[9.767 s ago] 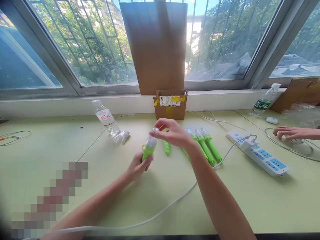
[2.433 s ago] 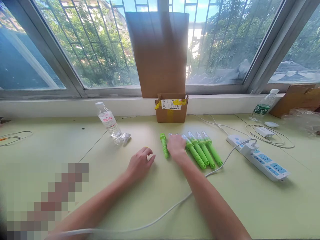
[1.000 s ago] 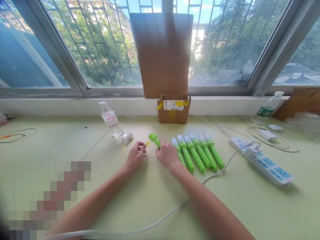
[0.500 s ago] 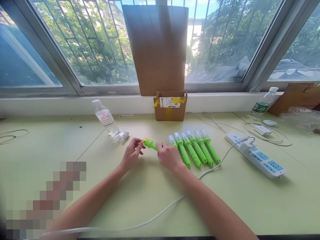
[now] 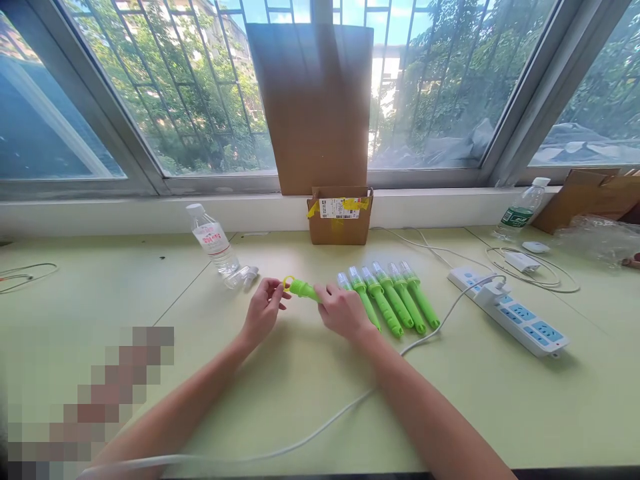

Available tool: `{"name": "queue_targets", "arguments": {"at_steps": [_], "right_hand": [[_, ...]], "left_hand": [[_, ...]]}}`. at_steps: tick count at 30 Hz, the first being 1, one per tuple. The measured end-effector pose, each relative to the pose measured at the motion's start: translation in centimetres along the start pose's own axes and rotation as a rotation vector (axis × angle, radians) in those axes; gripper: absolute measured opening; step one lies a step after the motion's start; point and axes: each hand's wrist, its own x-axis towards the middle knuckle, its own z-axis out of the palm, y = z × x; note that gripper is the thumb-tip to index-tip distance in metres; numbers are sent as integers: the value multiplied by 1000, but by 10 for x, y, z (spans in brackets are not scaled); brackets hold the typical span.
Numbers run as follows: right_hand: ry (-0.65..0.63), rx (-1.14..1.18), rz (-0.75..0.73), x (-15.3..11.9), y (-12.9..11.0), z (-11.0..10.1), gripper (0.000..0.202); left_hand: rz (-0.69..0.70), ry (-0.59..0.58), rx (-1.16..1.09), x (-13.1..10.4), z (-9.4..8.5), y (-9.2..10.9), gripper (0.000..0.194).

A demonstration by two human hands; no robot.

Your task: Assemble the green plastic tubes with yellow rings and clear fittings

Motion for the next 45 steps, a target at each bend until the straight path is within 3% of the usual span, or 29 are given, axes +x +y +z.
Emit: {"name": "queue_targets", "arguments": {"at_steps": [4,9,14,27,32,39,45], "right_hand": [[-5,12,-5,0,-1,-2,37],[-71,-13,33,1,-2,-4,37],[-86,-16,54,3,-3,-4,36],[-21,184,67,-4,-31,3,30],[-8,320,119,-5,-33,3,29],[91,582,145,-4,-32,2,59],[82,798,139,-3,-32,9,47]], "left_hand": [[0,21,0,0,0,0,23],[2,-148,-106,-2,0,3,24],[-9,-163,-157,-2,1,2,31],[-199,-314,-409,-5,-2,16,28],[-185,-366,-407,-5,-3,17,28],[-159,-420,-377,-9,-2,25,31],[-215,-477,-389,-10,-1,22,34]]}}
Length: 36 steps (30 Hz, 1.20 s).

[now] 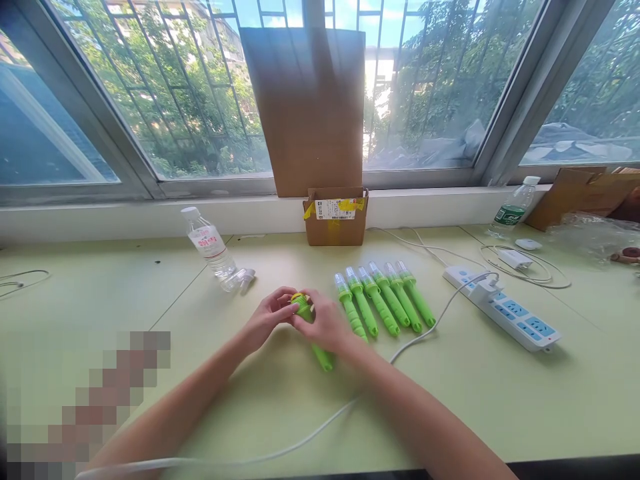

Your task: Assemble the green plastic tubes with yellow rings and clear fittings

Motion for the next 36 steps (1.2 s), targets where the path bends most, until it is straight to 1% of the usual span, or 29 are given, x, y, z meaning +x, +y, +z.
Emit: {"name": "queue_targets", "arguments": {"at_steps": [4,7,10,14,17,20,22,24,27,29,31,34,36], "right_hand": [[89,100,96,0,5,7,48],[117,131,90,0,4,8,48],[117,150,38,-1,-3,5,47],[124,169,-5,-2,-11,4,39],[144,128,-4,-2,-11,4,31],[165,92,16,-1,-7,4,28],[178,116,21,0,-3,4,25],[195,145,4,0,-1,3,23],[204,161,-44,1,-1,2,20],[193,161,-67,1,0,2,18],[179,161,-85,0,1,2,20],[176,147,-115,-1,5,4,25],[177,127,-131,-1,6,5,27]], "left_hand": [[-124,72,-46,1,1,-5,39],[-219,36,-73,0,3,-6,39],[-224,0,-110,-1,5,-5,40],[-202,13,-205,-1,9,-3,42],[-256,16,-241,-1,11,-2,45],[-366,12,-168,-3,13,-1,51],[-377,34,-35,-4,13,0,55],[-288,54,151,-5,13,2,54],[-9,116,496,-7,9,5,41],[142,169,718,-8,5,7,34],[215,175,896,-9,2,8,33],[262,145,1091,-10,-1,10,33],[280,166,1180,-10,-2,10,31]]}}
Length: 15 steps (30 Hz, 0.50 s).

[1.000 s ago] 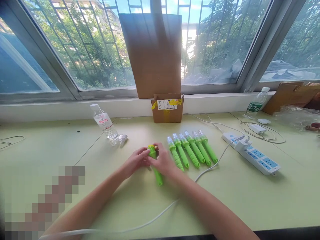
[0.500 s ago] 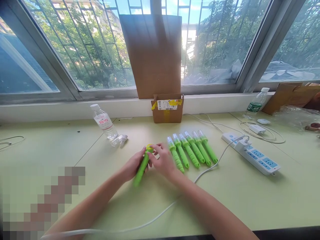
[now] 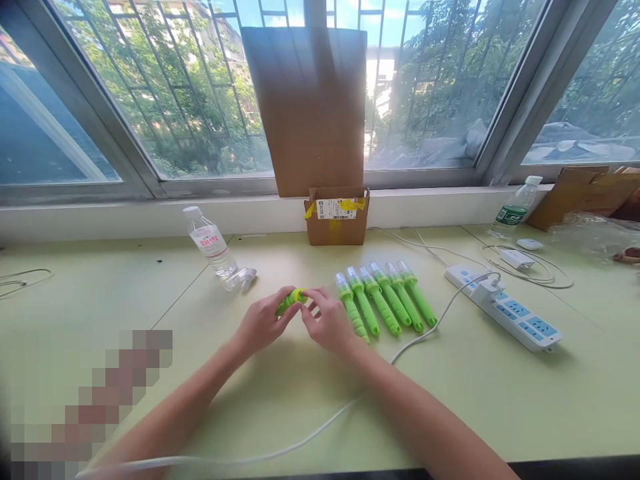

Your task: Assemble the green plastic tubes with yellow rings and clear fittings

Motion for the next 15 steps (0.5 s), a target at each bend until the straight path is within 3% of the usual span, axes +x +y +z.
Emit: {"name": "queue_targets", "arguments": {"at_steps": [15], "right_hand": [[-108,-115,-132,-1,-4,-6,29]], "left_hand": [[71,14,115,-1,3,-3,25]]}}
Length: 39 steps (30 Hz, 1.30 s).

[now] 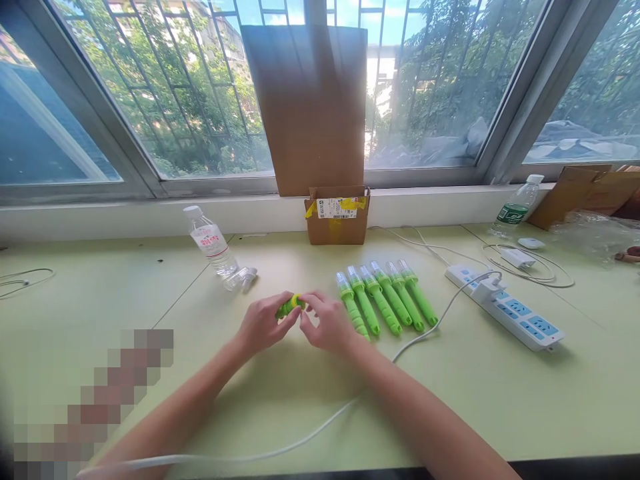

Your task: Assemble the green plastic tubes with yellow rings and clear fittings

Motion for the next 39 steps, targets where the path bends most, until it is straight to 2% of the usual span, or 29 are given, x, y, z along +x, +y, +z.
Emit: {"name": "queue_targets", "arguments": {"at_steps": [4,9,14,22,34,39], "right_hand": [[0,4,13,0,-3,0,26],[6,87,14,0,0,2,30],[68,132,11,1,4,4,32],[11,23,19,1,6,2,37],[20,145,177,3,3,4,33],[-23,318,264,4,2,5,39]], "left_hand": [[23,14,-24,-2,2,0,20],[-40,29,-167,-2,2,1,22],[-80,3,-290,-1,2,2,27],[-57,-32,-268,0,3,-2,24],[-104,-38,-391,2,4,1,37],[-75,-30,-416,1,4,0,36]]}}
